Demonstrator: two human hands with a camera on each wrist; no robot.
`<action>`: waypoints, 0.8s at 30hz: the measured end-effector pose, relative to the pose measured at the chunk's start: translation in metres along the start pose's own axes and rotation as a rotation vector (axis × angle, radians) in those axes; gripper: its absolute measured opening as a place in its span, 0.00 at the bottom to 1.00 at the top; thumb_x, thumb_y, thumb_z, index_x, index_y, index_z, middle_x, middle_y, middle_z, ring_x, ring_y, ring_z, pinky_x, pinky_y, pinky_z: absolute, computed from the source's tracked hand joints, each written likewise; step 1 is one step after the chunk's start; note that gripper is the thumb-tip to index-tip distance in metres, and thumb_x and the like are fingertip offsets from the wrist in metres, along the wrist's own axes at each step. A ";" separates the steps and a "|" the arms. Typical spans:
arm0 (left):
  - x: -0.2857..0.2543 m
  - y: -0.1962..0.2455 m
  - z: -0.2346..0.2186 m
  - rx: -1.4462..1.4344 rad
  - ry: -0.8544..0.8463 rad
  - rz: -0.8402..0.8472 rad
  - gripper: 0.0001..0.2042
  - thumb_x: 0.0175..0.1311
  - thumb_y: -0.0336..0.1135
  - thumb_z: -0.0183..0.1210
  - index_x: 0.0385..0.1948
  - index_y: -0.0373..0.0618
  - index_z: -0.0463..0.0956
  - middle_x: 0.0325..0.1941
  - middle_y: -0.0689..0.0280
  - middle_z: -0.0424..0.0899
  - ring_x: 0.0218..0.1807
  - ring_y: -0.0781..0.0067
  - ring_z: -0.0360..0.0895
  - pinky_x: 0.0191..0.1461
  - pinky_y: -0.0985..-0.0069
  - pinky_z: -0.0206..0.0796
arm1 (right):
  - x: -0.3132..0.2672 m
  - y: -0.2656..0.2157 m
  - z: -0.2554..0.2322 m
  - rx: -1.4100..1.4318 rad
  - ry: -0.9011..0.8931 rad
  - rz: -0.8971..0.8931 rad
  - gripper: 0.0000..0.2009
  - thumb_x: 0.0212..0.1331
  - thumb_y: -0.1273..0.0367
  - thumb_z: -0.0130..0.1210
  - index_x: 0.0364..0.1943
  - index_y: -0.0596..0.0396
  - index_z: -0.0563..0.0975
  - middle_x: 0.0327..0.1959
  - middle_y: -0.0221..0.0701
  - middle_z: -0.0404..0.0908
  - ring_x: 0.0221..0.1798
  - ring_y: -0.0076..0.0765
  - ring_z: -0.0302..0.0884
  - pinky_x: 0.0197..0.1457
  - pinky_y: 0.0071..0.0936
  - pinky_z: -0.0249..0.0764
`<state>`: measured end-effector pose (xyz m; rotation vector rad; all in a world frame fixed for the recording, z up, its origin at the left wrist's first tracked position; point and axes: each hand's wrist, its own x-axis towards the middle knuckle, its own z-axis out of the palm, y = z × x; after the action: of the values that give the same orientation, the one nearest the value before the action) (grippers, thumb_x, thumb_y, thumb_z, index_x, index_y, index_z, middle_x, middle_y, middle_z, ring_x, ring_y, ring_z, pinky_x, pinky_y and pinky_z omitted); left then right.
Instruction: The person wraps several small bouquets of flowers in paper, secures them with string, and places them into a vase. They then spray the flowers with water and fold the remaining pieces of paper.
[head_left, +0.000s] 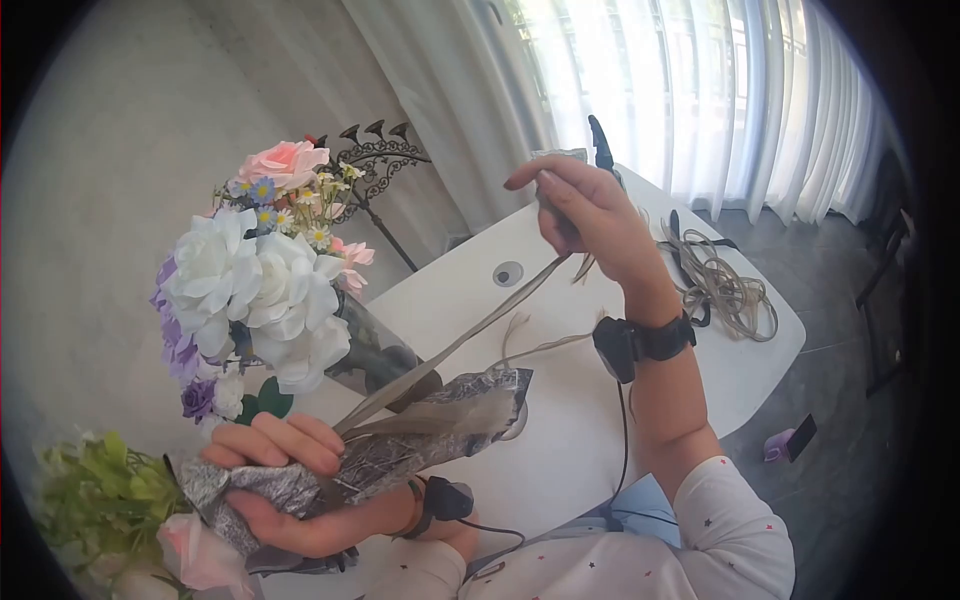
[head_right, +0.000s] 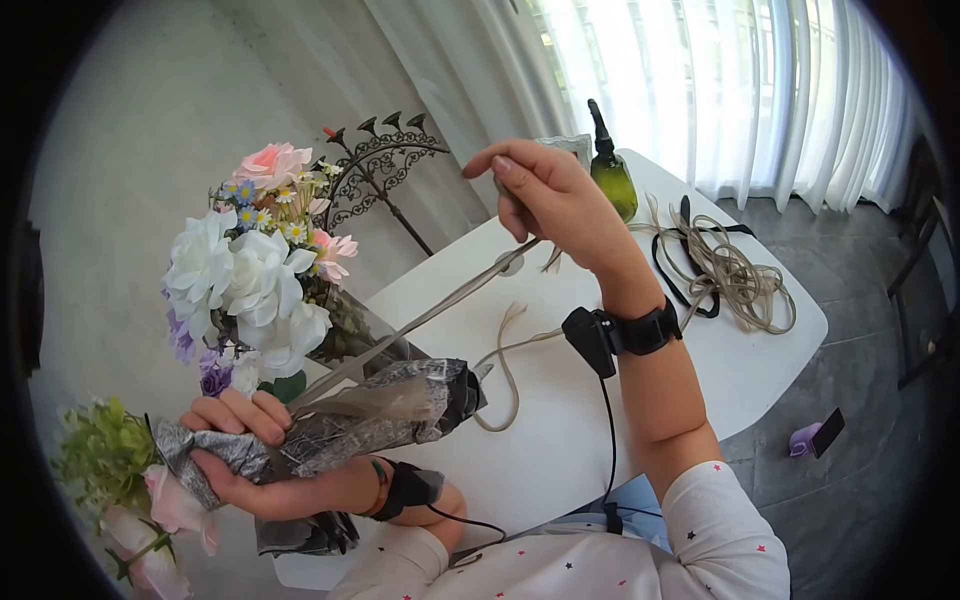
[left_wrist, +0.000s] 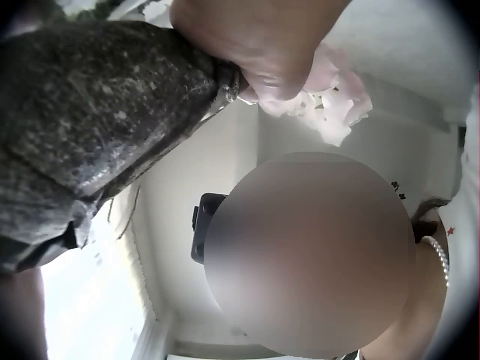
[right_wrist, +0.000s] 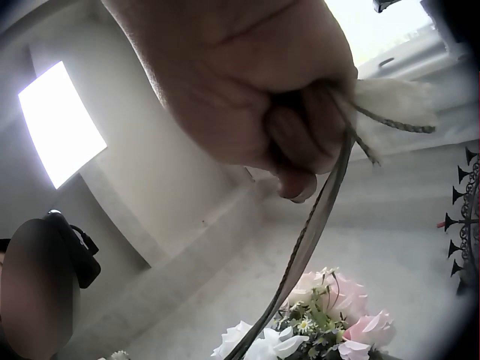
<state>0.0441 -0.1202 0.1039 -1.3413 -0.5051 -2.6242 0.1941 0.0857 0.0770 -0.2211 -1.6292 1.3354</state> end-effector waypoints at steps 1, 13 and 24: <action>0.001 0.000 0.003 0.004 0.003 -0.001 0.12 0.67 0.41 0.42 0.32 0.39 0.60 0.28 0.67 0.60 0.21 0.81 0.58 0.23 0.84 0.49 | 0.000 -0.003 -0.001 -0.001 0.043 -0.049 0.14 0.70 0.66 0.39 0.44 0.59 0.75 0.12 0.20 0.64 0.15 0.13 0.60 0.20 0.13 0.56; -0.014 -0.018 0.009 0.008 -0.139 -0.224 0.13 0.62 0.42 0.45 0.30 0.40 0.57 0.25 0.64 0.58 0.13 0.77 0.60 0.15 0.81 0.55 | -0.030 -0.033 0.040 -0.265 -0.483 -0.124 0.14 0.60 0.64 0.55 0.46 0.58 0.75 0.19 0.28 0.68 0.24 0.26 0.67 0.28 0.25 0.63; -0.012 -0.019 0.008 -0.033 -0.376 -0.312 0.14 0.58 0.40 0.49 0.31 0.39 0.56 0.25 0.60 0.61 0.15 0.69 0.65 0.19 0.72 0.65 | -0.036 -0.035 0.054 -0.317 -0.581 -0.226 0.04 0.57 0.72 0.52 0.30 0.59 0.71 0.24 0.35 0.72 0.28 0.44 0.71 0.32 0.33 0.66</action>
<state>0.0514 -0.0997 0.0942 -1.9220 -0.7813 -2.6212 0.1855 0.0134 0.0900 0.1819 -2.2784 1.0115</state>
